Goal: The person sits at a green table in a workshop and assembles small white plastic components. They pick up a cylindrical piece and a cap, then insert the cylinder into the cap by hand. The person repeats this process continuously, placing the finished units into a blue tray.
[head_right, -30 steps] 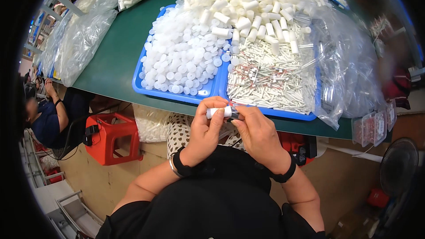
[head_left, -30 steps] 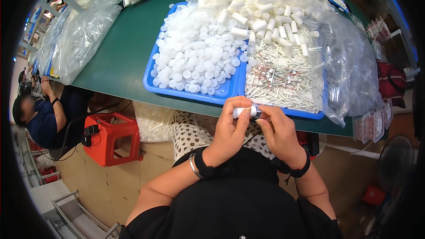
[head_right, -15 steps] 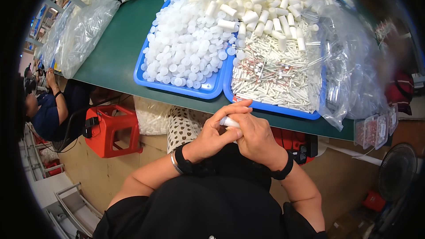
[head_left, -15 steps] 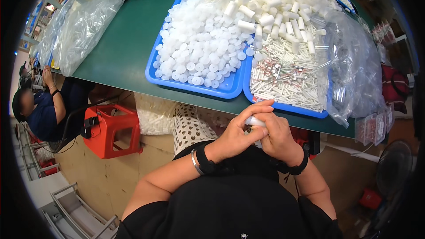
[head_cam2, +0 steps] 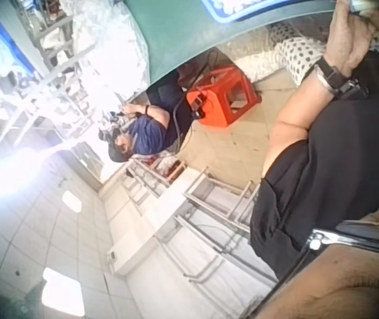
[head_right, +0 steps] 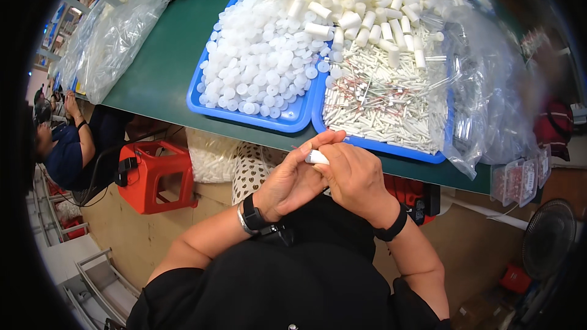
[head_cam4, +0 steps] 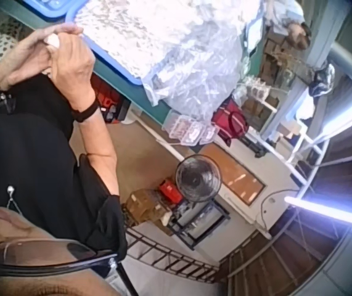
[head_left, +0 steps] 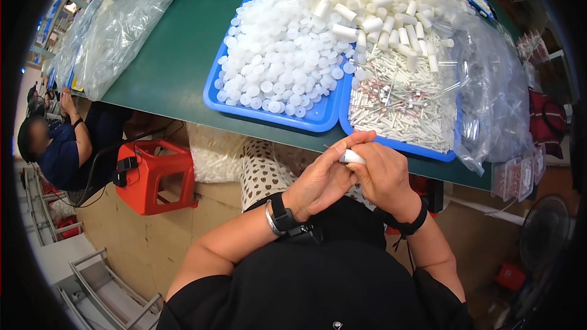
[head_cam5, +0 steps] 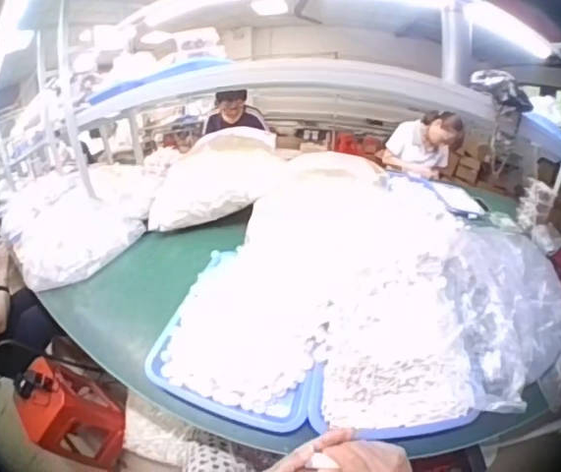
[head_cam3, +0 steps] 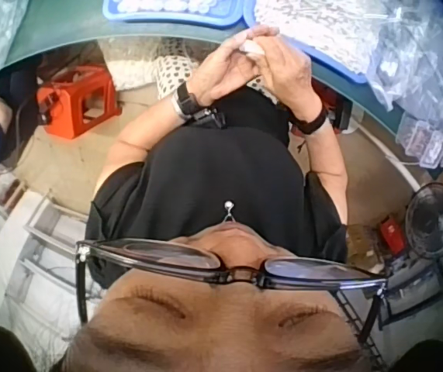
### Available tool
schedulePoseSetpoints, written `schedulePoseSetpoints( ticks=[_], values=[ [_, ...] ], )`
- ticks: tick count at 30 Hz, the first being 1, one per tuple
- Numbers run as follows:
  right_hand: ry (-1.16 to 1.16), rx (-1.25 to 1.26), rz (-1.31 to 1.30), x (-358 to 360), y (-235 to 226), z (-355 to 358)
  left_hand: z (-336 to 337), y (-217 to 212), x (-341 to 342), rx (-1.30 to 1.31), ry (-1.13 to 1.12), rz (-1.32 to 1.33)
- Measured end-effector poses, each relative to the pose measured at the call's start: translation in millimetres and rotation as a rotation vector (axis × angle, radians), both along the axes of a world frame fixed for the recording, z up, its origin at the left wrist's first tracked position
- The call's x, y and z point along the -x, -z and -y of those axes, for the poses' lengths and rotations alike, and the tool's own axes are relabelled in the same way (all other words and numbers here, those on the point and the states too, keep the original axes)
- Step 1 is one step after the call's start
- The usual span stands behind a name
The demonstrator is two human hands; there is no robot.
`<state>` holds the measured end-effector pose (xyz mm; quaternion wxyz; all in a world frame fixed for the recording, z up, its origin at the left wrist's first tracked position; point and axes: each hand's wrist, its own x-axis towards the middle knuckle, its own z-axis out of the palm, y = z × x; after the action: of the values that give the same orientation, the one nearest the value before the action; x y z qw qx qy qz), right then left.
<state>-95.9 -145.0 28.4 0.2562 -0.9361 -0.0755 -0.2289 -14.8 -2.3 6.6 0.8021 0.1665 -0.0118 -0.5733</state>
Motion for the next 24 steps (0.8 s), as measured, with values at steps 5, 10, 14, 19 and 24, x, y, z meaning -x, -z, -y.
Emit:
schedulePoseSetpoints(
  ticks=[5,10,14,19,24],
  values=[
    [0.053,0.035,-0.034,-1.2,-1.9,-19.4,-1.5,9.1,8.2,0.058,-0.081,-0.007],
    [0.170,-0.109,-0.109,-8.4,7.6,-26.9,5.4,-2.7,2.3,-0.035,-0.117,0.005],
    [0.122,-0.234,-0.099,-9.3,7.0,-24.8,3.9,2.6,-7.0,-0.067,-0.084,0.093],
    [0.098,-0.080,-0.112,-4.5,9.9,-21.0,2.5,7.1,3.4,-0.060,-0.100,0.129],
    [0.153,-0.193,-0.114,-8.5,4.6,-32.0,3.9,5.2,5.4,-0.020,-0.154,0.093]
  ],
)
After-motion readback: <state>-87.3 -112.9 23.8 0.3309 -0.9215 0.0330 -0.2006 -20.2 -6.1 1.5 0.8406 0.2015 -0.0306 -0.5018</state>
